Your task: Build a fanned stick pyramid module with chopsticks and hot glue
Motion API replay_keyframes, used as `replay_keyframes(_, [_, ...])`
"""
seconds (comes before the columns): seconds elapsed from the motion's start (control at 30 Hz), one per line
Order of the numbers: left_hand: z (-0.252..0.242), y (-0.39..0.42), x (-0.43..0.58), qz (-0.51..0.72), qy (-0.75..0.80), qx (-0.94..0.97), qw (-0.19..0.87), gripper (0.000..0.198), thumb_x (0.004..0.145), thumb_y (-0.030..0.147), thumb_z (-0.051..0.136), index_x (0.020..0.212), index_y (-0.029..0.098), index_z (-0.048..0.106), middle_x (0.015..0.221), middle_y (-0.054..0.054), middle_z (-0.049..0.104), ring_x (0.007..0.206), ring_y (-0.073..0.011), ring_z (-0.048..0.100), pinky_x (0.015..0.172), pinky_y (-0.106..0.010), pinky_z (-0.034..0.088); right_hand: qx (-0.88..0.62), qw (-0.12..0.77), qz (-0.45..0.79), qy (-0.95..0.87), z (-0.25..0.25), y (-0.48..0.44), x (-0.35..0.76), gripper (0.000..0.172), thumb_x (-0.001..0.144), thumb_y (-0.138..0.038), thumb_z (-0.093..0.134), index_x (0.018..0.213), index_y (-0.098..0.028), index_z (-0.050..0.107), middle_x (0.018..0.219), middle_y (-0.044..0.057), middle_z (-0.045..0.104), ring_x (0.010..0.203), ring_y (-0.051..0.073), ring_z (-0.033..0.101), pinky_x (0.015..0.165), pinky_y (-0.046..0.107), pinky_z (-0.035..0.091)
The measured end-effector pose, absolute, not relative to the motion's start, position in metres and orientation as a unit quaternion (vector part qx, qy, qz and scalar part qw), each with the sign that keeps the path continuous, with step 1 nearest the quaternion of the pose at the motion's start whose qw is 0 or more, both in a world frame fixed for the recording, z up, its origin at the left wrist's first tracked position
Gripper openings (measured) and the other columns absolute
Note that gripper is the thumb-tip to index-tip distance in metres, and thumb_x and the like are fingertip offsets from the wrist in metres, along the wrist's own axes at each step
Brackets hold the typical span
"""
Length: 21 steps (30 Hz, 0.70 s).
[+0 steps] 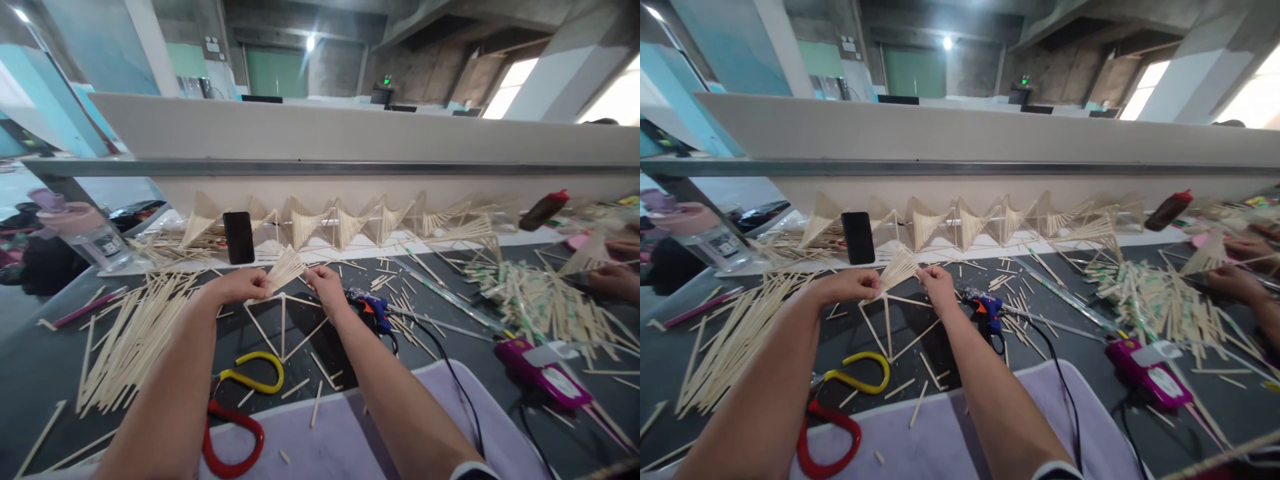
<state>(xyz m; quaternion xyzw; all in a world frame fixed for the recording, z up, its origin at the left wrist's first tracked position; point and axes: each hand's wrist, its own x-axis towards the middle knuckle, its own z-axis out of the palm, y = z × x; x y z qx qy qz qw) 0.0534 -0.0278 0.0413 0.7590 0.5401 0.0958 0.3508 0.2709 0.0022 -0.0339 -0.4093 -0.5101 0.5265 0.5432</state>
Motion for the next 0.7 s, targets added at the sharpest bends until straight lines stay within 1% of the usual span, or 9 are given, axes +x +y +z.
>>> replay_keyframes(0.17, [0.047, -0.033, 0.054, 0.138, 0.549, 0.766, 0.304, 0.031, 0.07, 0.047, 0.054, 0.072, 0.016, 0.059, 0.067, 0.001, 0.056, 0.065, -0.0145, 0.049, 0.057, -0.023, 0.034, -0.407, 0.542, 0.527, -0.513, -0.037, 0.001, 0.273, 0.03, 0.065, -0.045, 0.067, 0.06, -0.018, 0.056, 0.047, -0.005, 0.048, 0.04, 0.007, 0.032, 0.041, 0.023, 0.024])
replay_keyframes(0.33, [0.044, -0.033, 0.071, 0.161, 0.563, 0.762, 0.276, 0.027, 0.068, 0.043, 0.057, 0.066, 0.017, 0.058, 0.062, 0.002, 0.055, 0.062, -0.0141, 0.049, 0.054, -0.023, 0.032, -0.407, 0.543, 0.528, -0.511, -0.037, 0.0, 0.273, 0.03, 0.064, -0.046, 0.067, 0.06, -0.018, 0.056, 0.046, -0.006, 0.048, 0.04, 0.007, 0.032, 0.042, 0.023, 0.025])
replay_keyframes(0.47, [0.044, -0.033, 0.086, 0.175, 0.575, 0.761, 0.245, 0.027, 0.067, 0.043, 0.058, 0.061, 0.016, 0.055, 0.058, 0.001, 0.053, 0.059, -0.0142, 0.047, 0.053, -0.024, 0.029, -0.406, 0.546, 0.527, -0.51, -0.035, 0.0, 0.272, 0.03, 0.063, -0.045, 0.067, 0.06, -0.018, 0.056, 0.047, -0.005, 0.049, 0.04, 0.007, 0.033, 0.042, 0.023, 0.025])
replay_keyframes(0.7, [0.045, -0.037, 0.097, 0.168, 0.593, 0.778, 0.126, 0.031, 0.073, 0.044, 0.051, 0.056, 0.018, 0.05, 0.056, 0.001, 0.052, 0.056, -0.0133, 0.045, 0.052, -0.025, 0.024, -0.406, 0.543, 0.527, -0.513, -0.034, 0.001, 0.272, 0.031, 0.065, -0.046, 0.066, 0.06, -0.017, 0.056, 0.048, -0.005, 0.048, 0.042, 0.007, 0.034, 0.041, 0.022, 0.025])
